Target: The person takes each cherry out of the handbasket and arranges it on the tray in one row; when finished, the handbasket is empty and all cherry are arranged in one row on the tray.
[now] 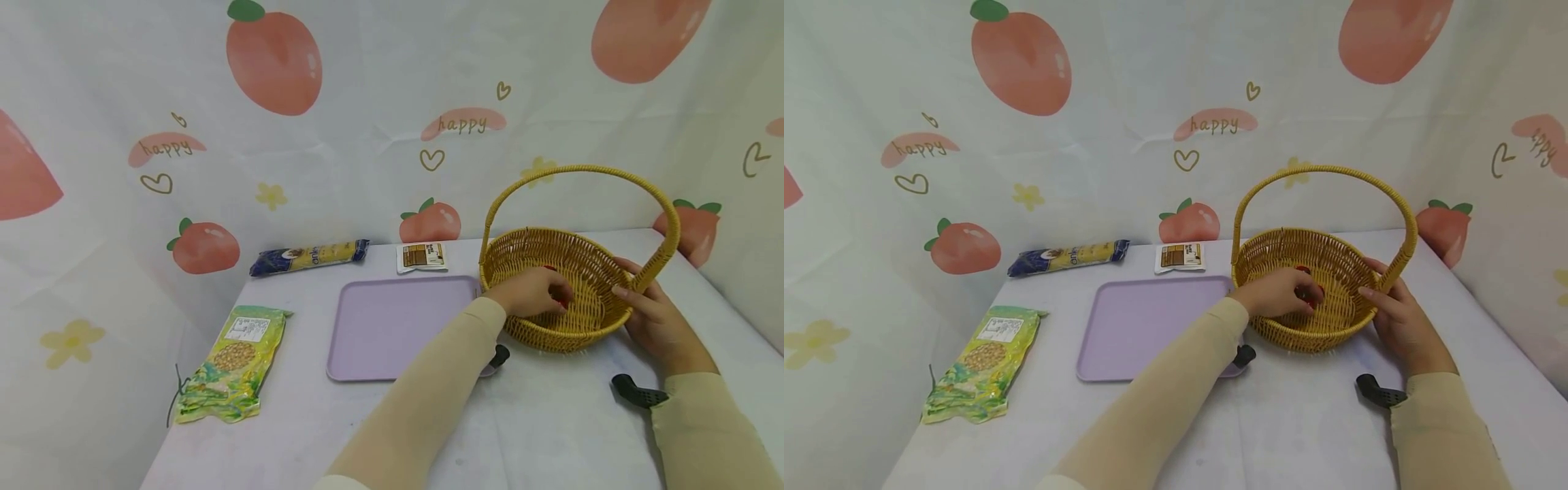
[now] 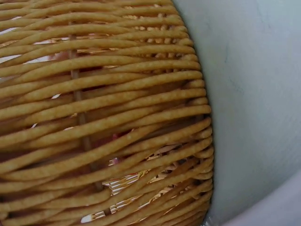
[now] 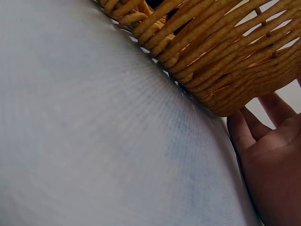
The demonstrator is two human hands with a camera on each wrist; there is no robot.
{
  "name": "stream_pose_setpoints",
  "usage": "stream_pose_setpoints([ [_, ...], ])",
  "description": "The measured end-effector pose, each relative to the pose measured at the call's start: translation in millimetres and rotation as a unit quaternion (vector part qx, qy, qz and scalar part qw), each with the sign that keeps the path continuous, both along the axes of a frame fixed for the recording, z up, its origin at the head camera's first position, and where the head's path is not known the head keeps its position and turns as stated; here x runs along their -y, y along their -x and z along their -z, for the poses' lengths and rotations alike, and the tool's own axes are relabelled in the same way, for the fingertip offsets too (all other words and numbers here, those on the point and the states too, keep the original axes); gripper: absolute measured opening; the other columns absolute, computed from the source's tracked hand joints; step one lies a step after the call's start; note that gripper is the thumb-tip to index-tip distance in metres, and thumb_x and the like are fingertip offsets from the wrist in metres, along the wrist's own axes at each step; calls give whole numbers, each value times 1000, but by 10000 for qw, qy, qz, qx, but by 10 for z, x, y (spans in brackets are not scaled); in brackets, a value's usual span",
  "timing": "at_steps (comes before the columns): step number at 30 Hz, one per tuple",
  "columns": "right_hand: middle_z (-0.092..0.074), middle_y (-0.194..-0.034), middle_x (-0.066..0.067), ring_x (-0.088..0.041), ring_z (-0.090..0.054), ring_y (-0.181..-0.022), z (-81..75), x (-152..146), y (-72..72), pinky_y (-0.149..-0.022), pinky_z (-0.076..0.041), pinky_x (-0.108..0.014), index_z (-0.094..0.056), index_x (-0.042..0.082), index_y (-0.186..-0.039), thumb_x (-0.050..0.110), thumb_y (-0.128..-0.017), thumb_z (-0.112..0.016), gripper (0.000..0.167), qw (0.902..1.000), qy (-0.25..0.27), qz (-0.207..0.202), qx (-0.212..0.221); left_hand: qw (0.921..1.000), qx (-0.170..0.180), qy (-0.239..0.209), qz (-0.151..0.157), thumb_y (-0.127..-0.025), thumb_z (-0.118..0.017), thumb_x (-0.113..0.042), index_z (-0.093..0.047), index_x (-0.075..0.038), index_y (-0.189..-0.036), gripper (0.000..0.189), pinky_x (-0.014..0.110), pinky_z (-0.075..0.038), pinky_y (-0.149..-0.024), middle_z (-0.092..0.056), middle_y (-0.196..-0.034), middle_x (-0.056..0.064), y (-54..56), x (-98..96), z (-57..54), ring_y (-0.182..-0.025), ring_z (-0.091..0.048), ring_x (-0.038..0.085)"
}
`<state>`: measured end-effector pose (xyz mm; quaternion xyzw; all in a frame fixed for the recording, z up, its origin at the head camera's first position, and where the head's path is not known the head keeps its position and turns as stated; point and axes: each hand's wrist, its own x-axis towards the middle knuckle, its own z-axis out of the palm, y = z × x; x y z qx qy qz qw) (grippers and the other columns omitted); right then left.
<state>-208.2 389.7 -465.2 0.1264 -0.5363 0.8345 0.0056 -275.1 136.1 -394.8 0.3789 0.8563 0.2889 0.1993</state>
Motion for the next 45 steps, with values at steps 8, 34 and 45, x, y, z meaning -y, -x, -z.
stream_pose_setpoints([
  [8,-44,-156,-3,-12,-53,-135,6,6,14,-104,-49,-23,-45,16,-163,-6,-112,-43,55,10000,73,-30,-53,9874,236,-1544,-262,-103,-79,-13,-79,-12,-124,21,12,-47,-88,-70,-108,-15,-21,122,-25,-101,-62,-2],
  [34,-41,-156,-1,-11,-55,-132,3,13,11,-102,-50,-22,-44,16,-163,-5,-113,-44,54,9999,-140,64,28,8705,2186,-4378,-530,-101,-76,1,-72,-3,-132,31,30,-58,-95,-70,-126,-4,-319,680,13,-109,-73,12],
  [45,-43,-154,-2,-11,-56,-131,-10,-10,10,-102,-49,-20,-44,16,-162,-5,-112,-45,54,9998,-182,123,-14,8978,1683,-4011,-686,-101,-79,-7,-75,-13,-137,36,45,-59,-92,-75,-123,-5,-440,1080,28,-104,-71,15],
])
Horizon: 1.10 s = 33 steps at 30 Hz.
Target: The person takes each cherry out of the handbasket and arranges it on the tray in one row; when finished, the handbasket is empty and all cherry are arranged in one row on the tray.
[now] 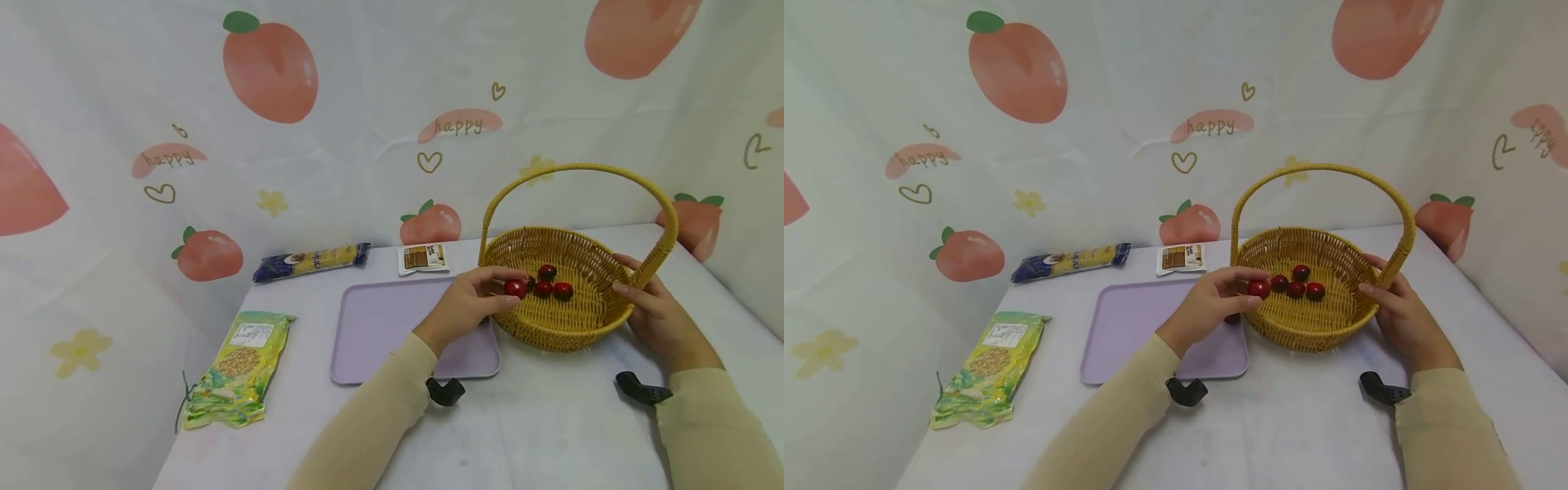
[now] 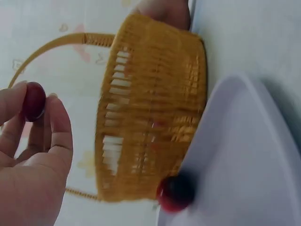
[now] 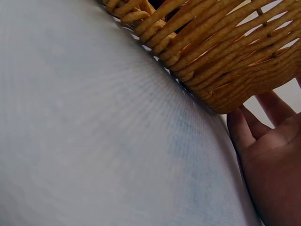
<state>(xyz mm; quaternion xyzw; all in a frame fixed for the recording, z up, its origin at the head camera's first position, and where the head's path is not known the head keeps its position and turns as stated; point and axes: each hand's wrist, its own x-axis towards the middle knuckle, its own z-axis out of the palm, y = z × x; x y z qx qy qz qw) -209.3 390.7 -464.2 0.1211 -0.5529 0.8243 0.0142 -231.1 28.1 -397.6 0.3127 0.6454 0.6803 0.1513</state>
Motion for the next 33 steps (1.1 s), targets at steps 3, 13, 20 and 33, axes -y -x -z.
stream_pose_setpoints([
  [3,-44,-153,-2,-11,-55,-130,10,15,5,-102,-48,-20,-44,17,-161,-5,-113,-45,53,10000,52,-8,6,9996,42,123,-257,-100,-81,-7,-76,-13,-134,35,55,-57,-93,-76,-123,-3,2,161,-21,-104,-71,16],
  [13,-42,-155,1,-10,-53,-133,4,13,10,-101,-49,-20,-47,17,-161,-5,-112,-46,54,9999,116,30,72,9948,528,-106,-865,-96,-81,3,-72,-3,-131,36,34,-57,-98,-74,-123,8,35,545,17,-110,-71,22],
  [20,-41,-155,0,-11,-53,-132,6,1,10,-101,-49,-20,-46,17,-162,-5,-112,-45,54,9999,114,16,65,9888,705,226,-1293,-94,-84,1,-74,-4,-127,35,30,-56,-90,-76,-118,5,57,626,190,-106,-72,19],
  [33,-44,-155,0,-10,-54,-131,17,-12,23,-101,-48,-20,-45,17,-161,-5,-113,-43,54,9999,145,-90,11,9800,411,1020,-1655,-92,-86,0,-79,-4,-122,32,26,-55,-78,-79,-107,4,151,642,541,-92,-72,14],
])
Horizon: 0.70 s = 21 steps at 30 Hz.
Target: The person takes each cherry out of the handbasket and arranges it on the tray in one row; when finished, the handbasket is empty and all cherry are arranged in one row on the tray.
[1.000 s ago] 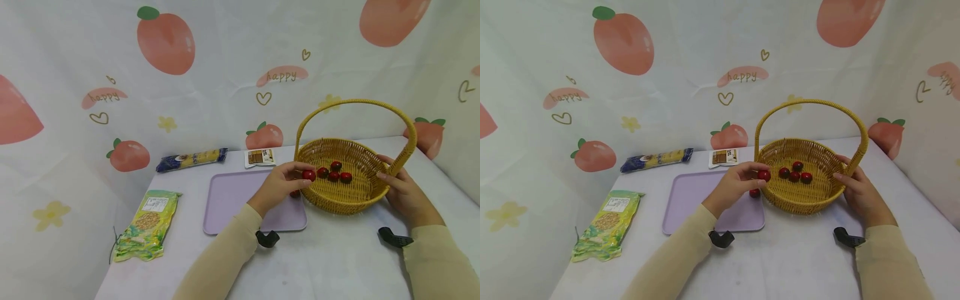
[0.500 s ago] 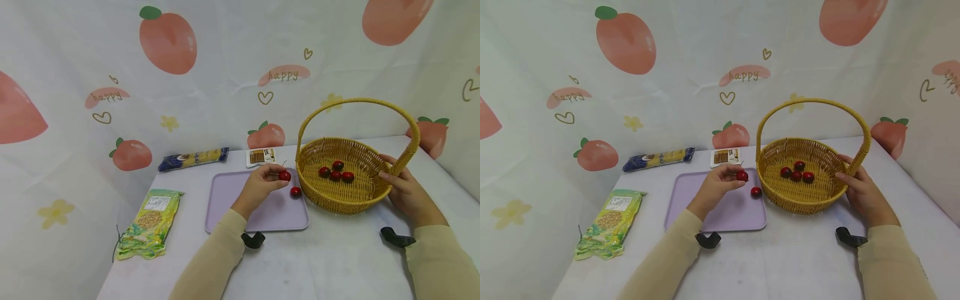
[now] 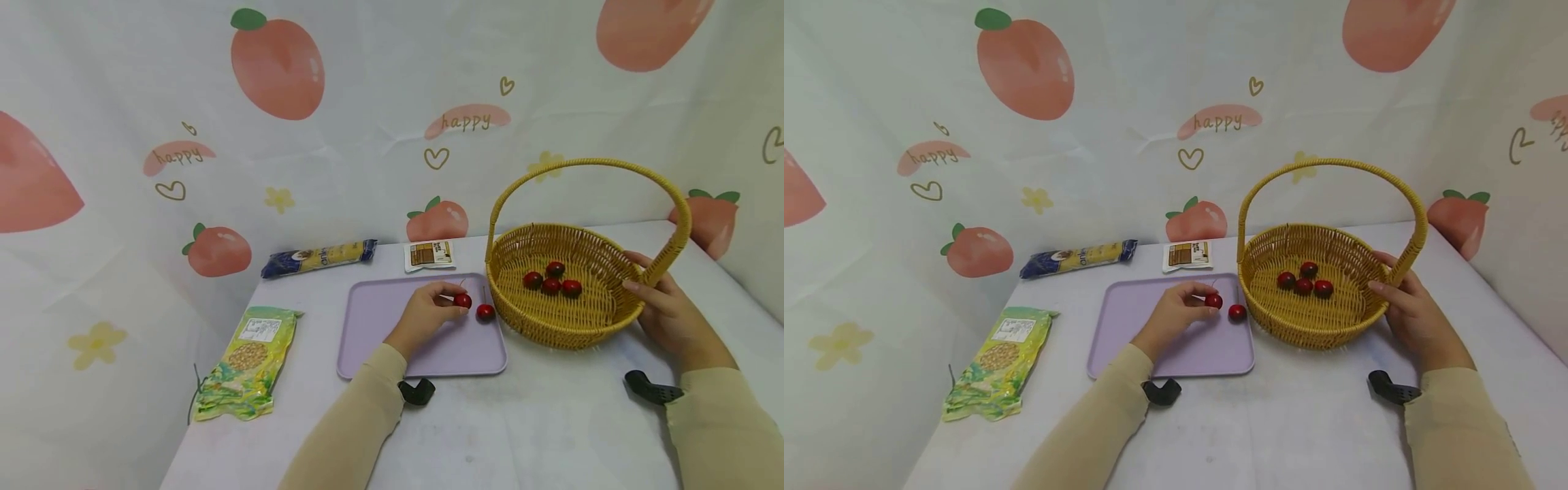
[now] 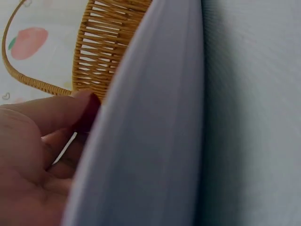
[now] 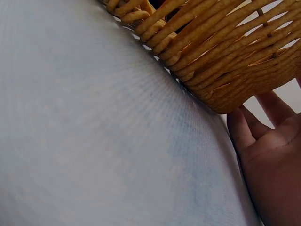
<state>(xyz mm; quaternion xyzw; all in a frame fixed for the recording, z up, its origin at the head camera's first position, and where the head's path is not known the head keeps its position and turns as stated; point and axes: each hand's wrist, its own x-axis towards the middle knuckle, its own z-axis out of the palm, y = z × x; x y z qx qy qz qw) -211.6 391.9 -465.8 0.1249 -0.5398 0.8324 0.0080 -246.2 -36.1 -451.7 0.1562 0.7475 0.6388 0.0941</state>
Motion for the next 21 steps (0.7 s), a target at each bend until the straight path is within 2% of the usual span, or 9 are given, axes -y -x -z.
stream_pose_setpoints([
  [8,-41,-156,0,-10,-52,-133,-4,5,-7,-102,-46,-19,-43,18,-162,-4,-113,-44,54,10000,-15,17,54,9977,-286,608,6,-90,-90,-5,-81,-8,-118,29,26,-53,-81,-77,-100,-2,-6,-1,96,-90,-70,12],
  [13,-40,-156,0,-10,-51,-133,1,6,-10,-102,-46,-18,-44,18,-162,-4,-113,-44,54,10000,2,44,58,9947,-429,932,32,-91,-91,-6,-82,-10,-116,27,26,-52,-80,-75,-97,-6,-33,-35,85,-87,-68,9],
  [21,-37,-158,3,-9,-47,-135,-21,8,-16,-102,-42,-19,-39,20,-166,-1,-114,-46,57,9995,-188,172,192,9910,-527,1225,-108,-90,-91,-6,-82,-9,-116,28,25,-53,-81,-75,-98,-7,-41,-71,73,-86,-67,5],
])
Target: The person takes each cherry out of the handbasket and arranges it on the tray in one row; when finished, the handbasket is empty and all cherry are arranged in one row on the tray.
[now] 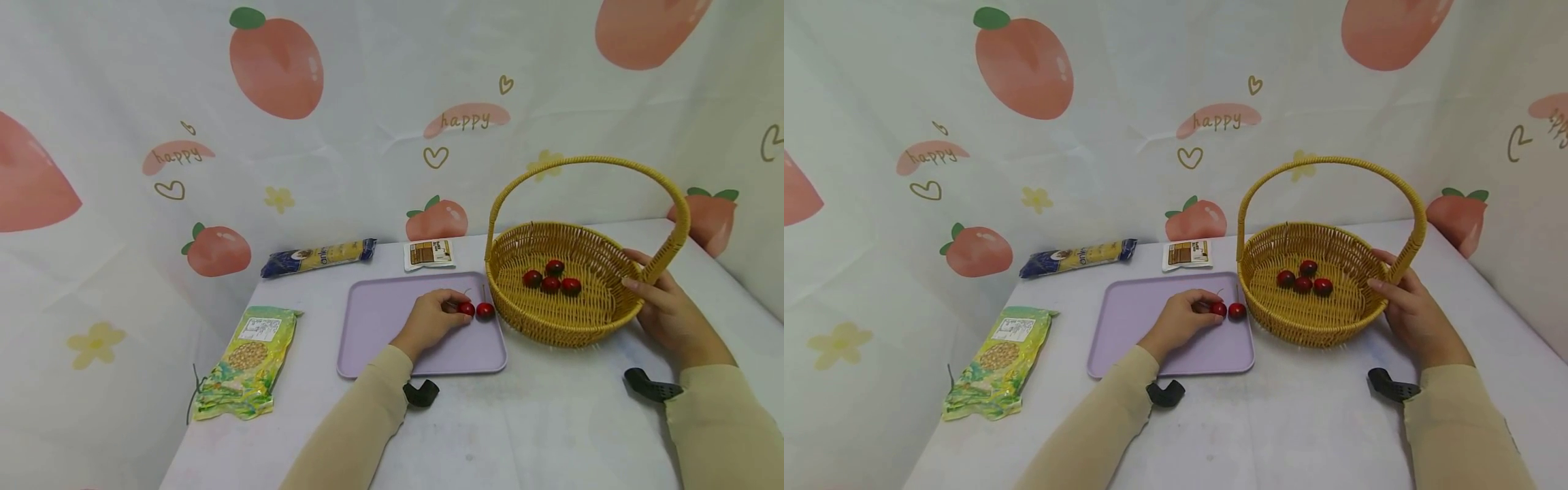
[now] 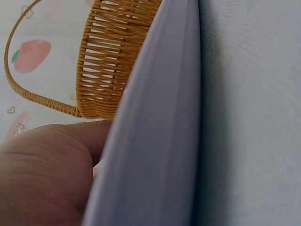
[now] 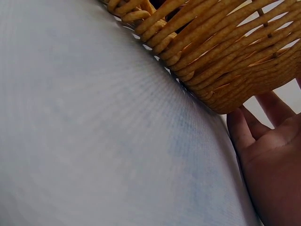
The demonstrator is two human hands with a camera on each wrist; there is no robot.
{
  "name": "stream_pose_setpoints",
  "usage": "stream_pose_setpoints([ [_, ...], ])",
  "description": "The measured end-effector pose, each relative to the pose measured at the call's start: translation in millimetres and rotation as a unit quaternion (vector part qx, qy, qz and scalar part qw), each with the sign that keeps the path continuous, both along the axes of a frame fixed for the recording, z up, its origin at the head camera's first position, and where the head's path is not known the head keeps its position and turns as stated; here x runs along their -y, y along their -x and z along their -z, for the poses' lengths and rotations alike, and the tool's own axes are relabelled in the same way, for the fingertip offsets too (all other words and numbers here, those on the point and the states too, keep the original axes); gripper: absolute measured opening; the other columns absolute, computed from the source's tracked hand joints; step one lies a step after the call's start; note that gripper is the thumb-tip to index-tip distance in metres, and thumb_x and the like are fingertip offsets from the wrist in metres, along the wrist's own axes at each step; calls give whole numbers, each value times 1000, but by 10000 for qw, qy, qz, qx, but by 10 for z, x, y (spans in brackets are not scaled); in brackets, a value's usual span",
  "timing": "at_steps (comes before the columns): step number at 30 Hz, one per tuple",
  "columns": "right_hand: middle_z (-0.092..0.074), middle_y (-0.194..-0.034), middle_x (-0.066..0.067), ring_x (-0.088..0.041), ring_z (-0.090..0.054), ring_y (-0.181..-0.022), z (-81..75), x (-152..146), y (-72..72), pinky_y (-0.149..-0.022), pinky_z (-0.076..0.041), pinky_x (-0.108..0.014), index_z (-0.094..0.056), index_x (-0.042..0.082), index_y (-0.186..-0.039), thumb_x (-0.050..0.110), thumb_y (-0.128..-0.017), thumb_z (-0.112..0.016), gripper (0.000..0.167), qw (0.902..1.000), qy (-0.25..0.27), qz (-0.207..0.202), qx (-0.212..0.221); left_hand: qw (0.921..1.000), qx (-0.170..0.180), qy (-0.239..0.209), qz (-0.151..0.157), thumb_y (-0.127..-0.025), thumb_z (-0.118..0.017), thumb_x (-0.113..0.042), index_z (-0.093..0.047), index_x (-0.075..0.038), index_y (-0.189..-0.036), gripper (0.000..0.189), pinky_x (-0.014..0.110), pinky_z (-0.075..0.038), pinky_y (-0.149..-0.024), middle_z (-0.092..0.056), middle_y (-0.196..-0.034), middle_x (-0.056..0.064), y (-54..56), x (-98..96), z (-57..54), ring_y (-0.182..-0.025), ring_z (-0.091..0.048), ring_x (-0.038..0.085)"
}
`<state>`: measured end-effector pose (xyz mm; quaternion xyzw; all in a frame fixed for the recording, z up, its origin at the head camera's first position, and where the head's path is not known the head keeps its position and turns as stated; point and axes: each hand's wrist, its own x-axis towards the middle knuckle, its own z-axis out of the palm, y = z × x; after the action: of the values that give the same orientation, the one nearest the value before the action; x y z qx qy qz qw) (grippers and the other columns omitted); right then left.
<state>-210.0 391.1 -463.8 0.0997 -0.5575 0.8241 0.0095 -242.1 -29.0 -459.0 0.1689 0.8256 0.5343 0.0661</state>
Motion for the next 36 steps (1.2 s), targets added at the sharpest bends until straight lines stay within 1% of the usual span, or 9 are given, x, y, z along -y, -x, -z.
stream_pose_setpoints([
  [4,-37,-159,3,-9,-46,-136,-6,-3,9,-102,-42,-20,-39,19,-166,-2,-113,-46,57,10000,16,12,31,9999,-43,111,-60,-90,-91,-7,-82,-9,-117,28,24,-53,-81,-74,-100,-6,2,-7,-10,-86,-66,5],
  [10,-36,-159,4,-9,-44,-137,-11,-11,10,-103,-41,-20,-39,20,-167,-1,-113,-46,58,10000,-2,17,80,9997,-93,226,19,-91,-91,-10,-82,-10,-119,29,23,-52,-80,-74,-102,-7,15,-12,-11,-86,-65,4],
  [14,-36,-159,4,-9,-44,-137,-10,-15,8,-102,-42,-20,-39,20,-167,-1,-113,-46,58,10000,5,5,86,9998,-88,190,23,-91,-92,-9,-82,-10,-119,30,23,-52,-79,-74,-101,-8,22,-15,-4,-86,-66,4],
  [21,-38,-157,1,-10,-48,-135,1,-14,12,-101,-47,-18,-41,18,-165,-3,-113,-45,56,9999,83,-78,-27,9998,-60,190,15,-91,-92,-10,-82,-11,-120,31,24,-53,-80,-74,-102,-8,29,-3,18,-87,-66,4],
  [29,-37,-158,2,-9,-46,-135,2,-22,6,-101,-46,-17,-39,18,-166,-2,-114,-45,56,10000,-28,-69,-24,9999,19,100,-9,-90,-92,-10,-81,-12,-121,33,24,-53,-80,-74,-105,-7,24,-7,17,-89,-66,6],
  [32,-37,-157,1,-10,-47,-135,2,-21,2,-100,-47,-18,-39,18,-165,-2,-114,-45,56,10000,-2,-82,-46,10000,42,9,-40,-92,-90,-14,-81,-13,-122,31,26,-53,-80,-74,-104,-8,23,-8,28,-89,-66,7],
  [36,-38,-157,1,-9,-48,-135,-2,-17,-3,-101,-46,-18,-39,18,-166,-2,-114,-45,56,10000,-3,-81,-35,9997,89,-159,-170,-100,-84,-25,-81,-14,-122,25,29,-52,-82,-75,-99,-9,12,-8,22,-90,-68,8],
])
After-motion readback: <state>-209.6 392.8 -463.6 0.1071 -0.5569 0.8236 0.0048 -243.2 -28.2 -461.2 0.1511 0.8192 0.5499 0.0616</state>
